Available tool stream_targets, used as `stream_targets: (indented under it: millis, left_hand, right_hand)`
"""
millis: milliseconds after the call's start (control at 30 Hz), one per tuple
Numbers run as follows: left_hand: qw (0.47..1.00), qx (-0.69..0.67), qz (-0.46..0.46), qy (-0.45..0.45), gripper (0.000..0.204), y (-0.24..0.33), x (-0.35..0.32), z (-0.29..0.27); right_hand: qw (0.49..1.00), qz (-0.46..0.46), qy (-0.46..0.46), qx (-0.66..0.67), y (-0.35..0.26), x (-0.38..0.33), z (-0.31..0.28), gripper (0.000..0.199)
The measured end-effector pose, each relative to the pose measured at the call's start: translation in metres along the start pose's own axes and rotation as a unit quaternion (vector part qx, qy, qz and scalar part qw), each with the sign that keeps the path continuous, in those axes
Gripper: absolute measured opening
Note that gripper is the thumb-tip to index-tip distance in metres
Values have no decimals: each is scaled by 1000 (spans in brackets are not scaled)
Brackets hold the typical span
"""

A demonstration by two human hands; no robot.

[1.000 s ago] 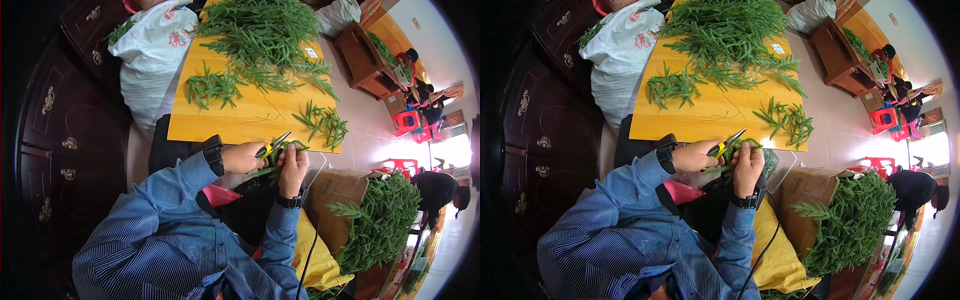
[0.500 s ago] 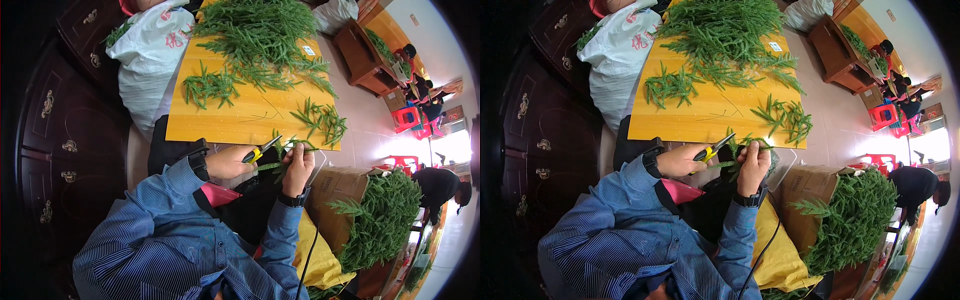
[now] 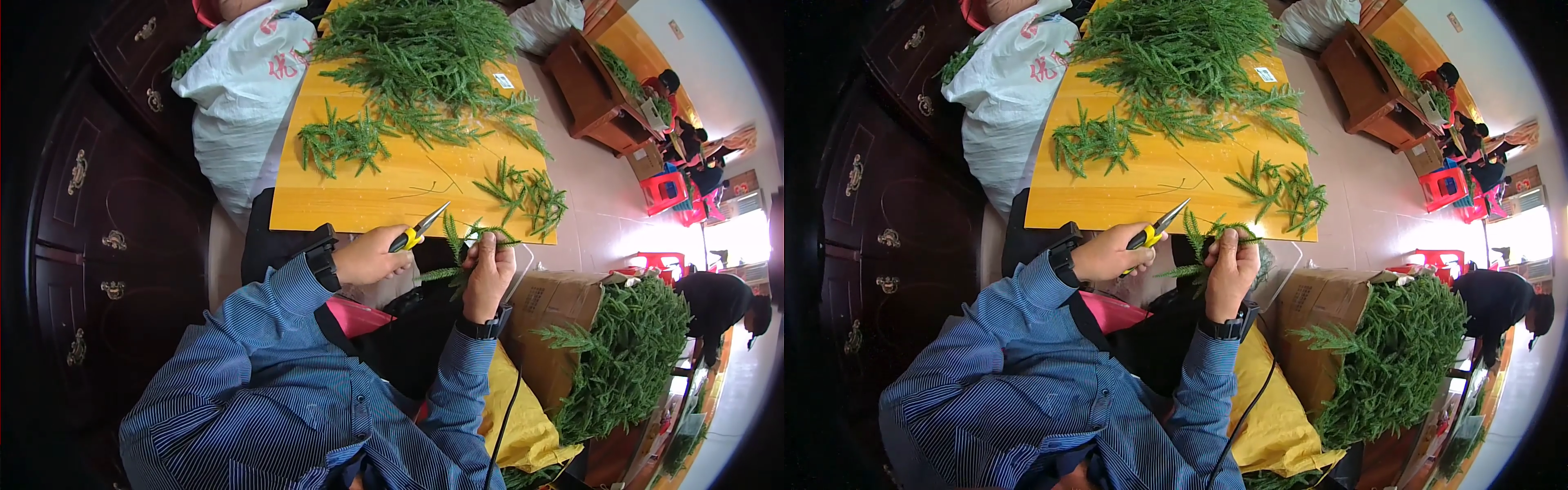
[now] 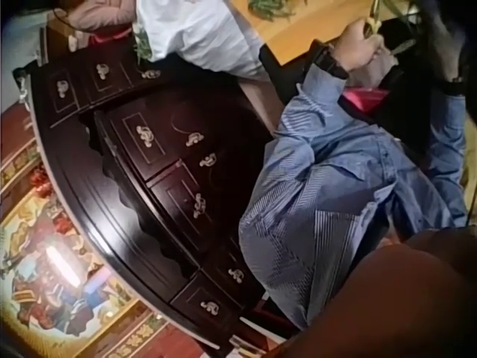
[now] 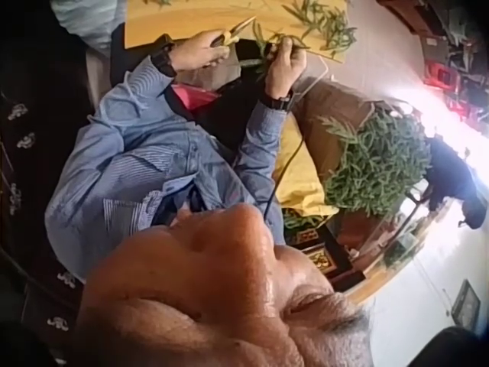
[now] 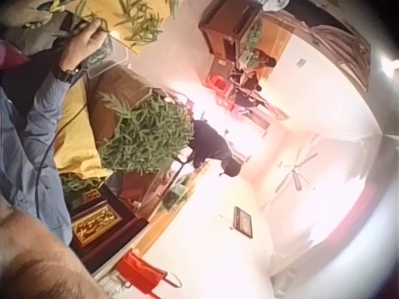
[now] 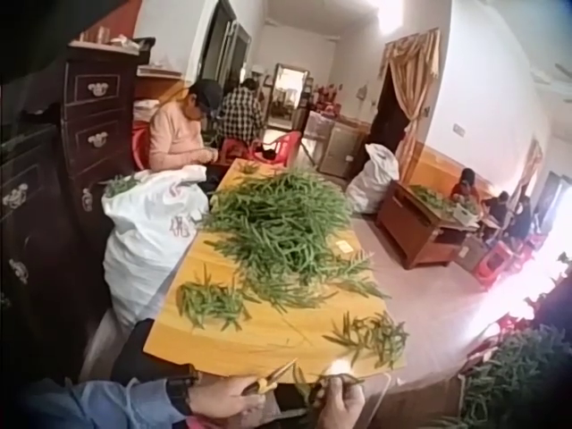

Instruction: The person trims green branches using shears, placing the cut pieces into a plastic container, and then attaches the trimmed branches to a wire ring to form a wreath.

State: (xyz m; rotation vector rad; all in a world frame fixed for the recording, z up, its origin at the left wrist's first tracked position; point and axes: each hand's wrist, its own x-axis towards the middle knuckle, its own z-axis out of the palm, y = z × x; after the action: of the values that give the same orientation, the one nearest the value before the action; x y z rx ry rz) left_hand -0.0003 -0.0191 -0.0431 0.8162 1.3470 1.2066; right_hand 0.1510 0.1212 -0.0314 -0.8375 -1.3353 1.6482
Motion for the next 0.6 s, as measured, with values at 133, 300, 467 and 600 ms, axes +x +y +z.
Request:
stream_targets:
  millis: [133,300,467,600]
  left_hand:
    - [999,29,8,17,37,-3,5,-7]
    - [997,59,11,41,38,2,3,-12]
    - [998,55,-3,34,40,3,10,-11]
    - [998,-13,-43,35,42,7,15,-15]
  right_hand:
    - [1000,17,-6,-1,-5,3,-5,11]
    - [999,22,22,44,-10,7,-13,9]
    - [997,34,32,67,-8,3,-6,9]
    - [995,4,46,88,-10,8,-17,9]
